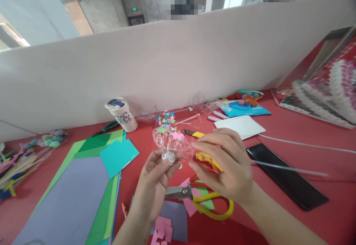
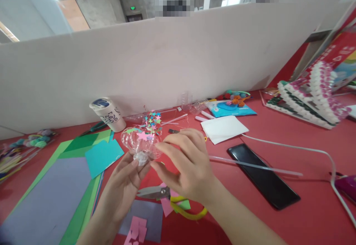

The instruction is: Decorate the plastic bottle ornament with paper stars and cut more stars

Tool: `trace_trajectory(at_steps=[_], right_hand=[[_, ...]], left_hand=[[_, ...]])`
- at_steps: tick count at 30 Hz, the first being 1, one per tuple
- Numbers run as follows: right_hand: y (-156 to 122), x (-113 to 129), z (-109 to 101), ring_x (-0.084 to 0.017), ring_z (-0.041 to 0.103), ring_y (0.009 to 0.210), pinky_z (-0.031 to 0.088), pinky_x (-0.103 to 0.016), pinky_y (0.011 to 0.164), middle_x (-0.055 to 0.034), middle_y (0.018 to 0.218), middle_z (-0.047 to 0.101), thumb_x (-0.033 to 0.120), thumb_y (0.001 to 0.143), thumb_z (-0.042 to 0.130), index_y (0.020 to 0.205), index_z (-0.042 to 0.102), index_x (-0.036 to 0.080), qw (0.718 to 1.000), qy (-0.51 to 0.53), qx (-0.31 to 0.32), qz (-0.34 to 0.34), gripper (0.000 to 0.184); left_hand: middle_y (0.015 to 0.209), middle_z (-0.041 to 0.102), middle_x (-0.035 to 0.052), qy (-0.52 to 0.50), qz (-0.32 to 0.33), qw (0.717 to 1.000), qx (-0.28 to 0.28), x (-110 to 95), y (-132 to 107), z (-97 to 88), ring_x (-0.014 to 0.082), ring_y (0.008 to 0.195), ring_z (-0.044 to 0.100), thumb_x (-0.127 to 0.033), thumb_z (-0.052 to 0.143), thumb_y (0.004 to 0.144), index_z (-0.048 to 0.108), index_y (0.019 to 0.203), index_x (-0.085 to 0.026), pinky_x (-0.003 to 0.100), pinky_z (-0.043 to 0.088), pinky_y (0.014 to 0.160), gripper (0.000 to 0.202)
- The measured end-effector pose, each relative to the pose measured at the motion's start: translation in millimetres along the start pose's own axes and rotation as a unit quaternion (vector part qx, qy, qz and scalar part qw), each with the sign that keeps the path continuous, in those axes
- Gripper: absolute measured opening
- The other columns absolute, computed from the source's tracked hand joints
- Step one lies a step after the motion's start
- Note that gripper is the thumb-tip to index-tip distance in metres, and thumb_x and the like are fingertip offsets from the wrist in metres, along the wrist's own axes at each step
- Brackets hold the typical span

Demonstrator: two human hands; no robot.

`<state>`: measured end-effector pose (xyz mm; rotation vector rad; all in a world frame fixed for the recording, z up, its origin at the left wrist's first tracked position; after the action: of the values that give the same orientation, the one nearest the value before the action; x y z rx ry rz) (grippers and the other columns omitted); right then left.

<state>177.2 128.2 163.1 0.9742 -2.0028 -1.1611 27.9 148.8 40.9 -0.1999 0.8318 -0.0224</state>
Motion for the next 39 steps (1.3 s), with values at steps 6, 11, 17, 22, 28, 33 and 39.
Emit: trace_trajectory(at_steps=[6,11,17,22,28,33,39], right_hand=[[0,3,2,-0.021,0.056,0.078,0.049,-0.042,0.075,-0.0061,0.084,0.061,0.013,0.074,0.065,0.096,0.058,0.017,1.0,0.013,-0.017,0.001,0.023],[-5,8,0,-0.02,0.055,0.081,0.049,-0.042,0.079,-0.006,0.089,0.062,0.014,0.073,0.068,0.098,0.06,0.016,0.999,-0.002,-0.028,-0.027,0.025],[-6,10,3,-0.02,0.056,0.081,0.048,-0.042,0.082,-0.006,0.087,0.064,0.013,0.076,0.067,0.097,0.065,0.015,0.999,-0.01,-0.02,-0.034,0.021],[-3,11,0,-0.017,0.055,0.076,0.047,-0.04,0.082,-0.004,0.079,0.066,0.012,0.08,0.064,0.093,0.067,0.016,0.999,-0.007,-0.024,-0.026,0.014],[-1,14,-5,-0.016,0.056,0.072,0.047,-0.04,0.083,-0.0042,0.073,0.068,0.008,0.08,0.063,0.086,0.07,0.013,0.999,0.01,-0.029,-0.026,0.01],[-1,17,-5,-0.014,0.057,0.071,0.046,-0.037,0.087,-0.0023,0.073,0.068,0.007,0.08,0.062,0.09,0.069,0.013,0.999,0.006,-0.024,-0.038,0.013],[1,11,-10,-0.018,0.056,0.078,0.046,-0.043,0.084,-0.0066,0.085,0.066,0.015,0.079,0.062,0.094,0.066,0.014,0.999,0.023,-0.042,-0.021,0.016]], left_hand=[[0.097,0.068,0.0034,0.018,0.025,1.0,0.004,-1,3,-3.2,0.0206,0.096,0.064,-0.013,0.07,0.071,0.066,0.088,-0.018,0.038,0.05,0.091,0.019],[0.093,0.069,0.0025,-0.001,0.016,1.0,-0.01,2,3,-5.8,0.0184,0.091,0.066,-0.012,0.07,0.07,0.066,0.087,-0.019,0.035,0.052,0.088,0.019],[0.1,0.068,0.003,0.009,0.022,1.0,0.015,2,3,-2.3,0.0174,0.097,0.064,-0.012,0.069,0.073,0.068,0.091,-0.02,0.029,0.052,0.086,0.02],[0.101,0.069,0.0023,0.007,0.023,0.999,0.034,2,2,1.2,0.0172,0.098,0.063,-0.011,0.07,0.072,0.069,0.095,-0.023,0.03,0.052,0.086,0.026],[0.095,0.071,0.0008,0.011,0.024,0.998,0.056,3,2,4.0,0.0158,0.092,0.065,-0.012,0.07,0.072,0.07,0.091,-0.024,0.029,0.053,0.085,0.023],[0.094,0.072,-0.0004,0.002,0.021,0.999,0.048,5,3,1.1,0.0141,0.09,0.065,-0.01,0.07,0.07,0.07,0.089,-0.023,0.026,0.054,0.083,0.023],[0.081,0.072,-0.0021,-0.047,0.011,0.999,0.006,7,8,-15.7,0.0176,0.086,0.068,-0.007,0.074,0.061,0.071,0.077,-0.024,0.029,0.055,0.079,0.023]])
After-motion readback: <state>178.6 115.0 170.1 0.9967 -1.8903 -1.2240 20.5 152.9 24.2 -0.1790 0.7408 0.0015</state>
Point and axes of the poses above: each hand's wrist, its own y-axis towards the middle knuckle, its own z-axis out of the palm, x = y × z, the point moved 9 cm from there along y, towards the middle knuckle
